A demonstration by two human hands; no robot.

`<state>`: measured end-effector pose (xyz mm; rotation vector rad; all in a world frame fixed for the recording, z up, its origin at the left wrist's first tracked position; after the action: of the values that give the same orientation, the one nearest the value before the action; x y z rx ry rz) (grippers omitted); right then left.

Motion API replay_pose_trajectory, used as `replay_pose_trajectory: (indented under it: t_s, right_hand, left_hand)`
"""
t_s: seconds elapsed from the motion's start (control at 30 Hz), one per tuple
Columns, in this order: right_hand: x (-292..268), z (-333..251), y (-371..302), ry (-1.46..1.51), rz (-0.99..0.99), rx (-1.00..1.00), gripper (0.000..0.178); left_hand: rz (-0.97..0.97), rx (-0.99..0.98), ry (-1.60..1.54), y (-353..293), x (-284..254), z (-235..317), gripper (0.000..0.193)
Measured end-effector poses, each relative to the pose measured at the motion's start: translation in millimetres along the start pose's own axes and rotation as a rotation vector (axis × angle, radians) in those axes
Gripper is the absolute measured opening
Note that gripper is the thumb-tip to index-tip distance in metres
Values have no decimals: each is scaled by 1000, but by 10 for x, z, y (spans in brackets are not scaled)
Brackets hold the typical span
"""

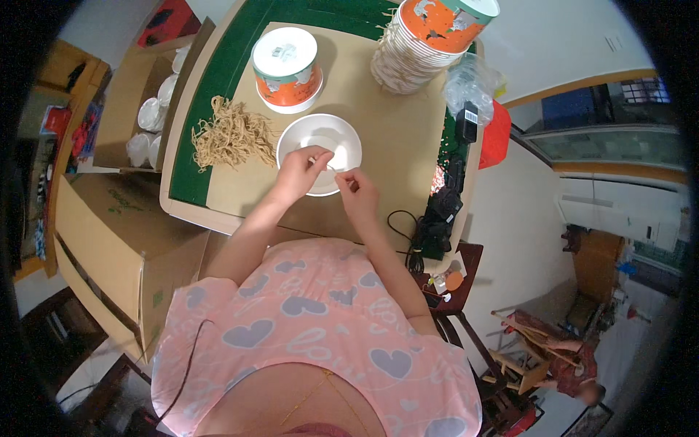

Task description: The person is putting shredded paper into small paper cups as part of a packaging process.

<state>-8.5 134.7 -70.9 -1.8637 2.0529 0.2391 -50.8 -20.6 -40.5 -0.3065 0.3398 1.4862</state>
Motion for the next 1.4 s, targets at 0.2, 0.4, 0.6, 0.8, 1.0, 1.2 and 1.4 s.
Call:
replay_pose_trajectory:
  t_s: [0.2,0.4,0.6,0.8,1.0,1.2,1.4]
  right_hand:
    - [-59,-146,11,-56,3,-13,10]
    - [-36,-132,-7,-71,-28,-76,9]
    - [-54,-6,13,284,-46,62,4]
    - [-227,-312,-54,-237,-23,-291,7]
    - [-200,-308,-219,-293,35,-445,9]
    - [-155,-225,-256,-231,82,-451,9]
    - [-126,-82,-237,-223,71,-383,10]
  left_hand:
    - [-160,30,-19,-66,116,-28,13]
    - [4,126,103,-145,190,14,14]
    - [-90,19,29,-128,65,173,13]
    - [-230,-74,292,-217,-102,291,16]
    - [-296,-72,103,-328,-88,309,17]
    - [-334,-103,-29,-379,-62,306,17]
    - [-342,-153,-154,-353,-137,307,15]
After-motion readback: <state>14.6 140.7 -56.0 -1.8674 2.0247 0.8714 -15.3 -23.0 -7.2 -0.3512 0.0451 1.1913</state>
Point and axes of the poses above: each hand's wrist, its own y-axis towards the middle knuckle, its own x-axis out of the palm, z = x × y, the point moved 5 cm from there along y, towards the middle knuckle, and after that the axes turned 1 degree about z, right-handed, at the moved point
